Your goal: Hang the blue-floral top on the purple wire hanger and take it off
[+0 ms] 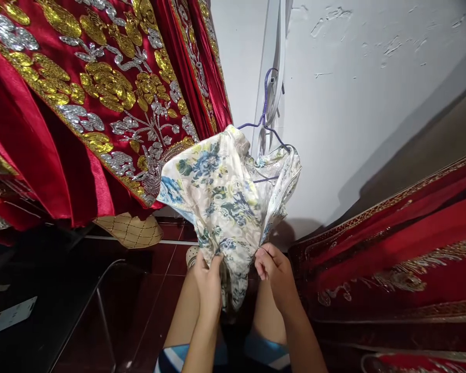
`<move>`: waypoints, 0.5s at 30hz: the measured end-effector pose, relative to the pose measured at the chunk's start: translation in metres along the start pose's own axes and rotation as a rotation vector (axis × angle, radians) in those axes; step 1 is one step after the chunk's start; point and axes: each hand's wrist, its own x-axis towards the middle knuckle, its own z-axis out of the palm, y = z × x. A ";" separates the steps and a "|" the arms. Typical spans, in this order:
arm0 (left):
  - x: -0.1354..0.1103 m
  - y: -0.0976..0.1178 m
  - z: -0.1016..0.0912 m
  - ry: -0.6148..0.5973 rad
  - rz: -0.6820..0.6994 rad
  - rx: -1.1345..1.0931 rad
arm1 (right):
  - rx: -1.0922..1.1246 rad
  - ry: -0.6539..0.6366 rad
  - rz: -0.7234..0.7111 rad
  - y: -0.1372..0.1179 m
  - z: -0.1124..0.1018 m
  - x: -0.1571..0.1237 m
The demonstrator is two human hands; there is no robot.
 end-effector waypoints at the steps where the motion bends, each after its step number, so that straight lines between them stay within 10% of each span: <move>1: -0.001 -0.004 -0.002 0.084 0.134 0.053 | 0.013 0.019 0.003 0.001 -0.002 -0.001; 5: -0.013 -0.013 0.003 -0.059 0.518 0.291 | 0.015 0.004 -0.014 0.000 -0.005 -0.005; 9: -0.014 -0.009 0.020 -0.449 0.540 0.397 | -0.041 -0.070 -0.033 -0.009 0.002 -0.008; 15: 0.002 -0.013 0.028 -0.603 0.587 0.426 | 0.041 0.062 0.014 -0.041 -0.003 0.014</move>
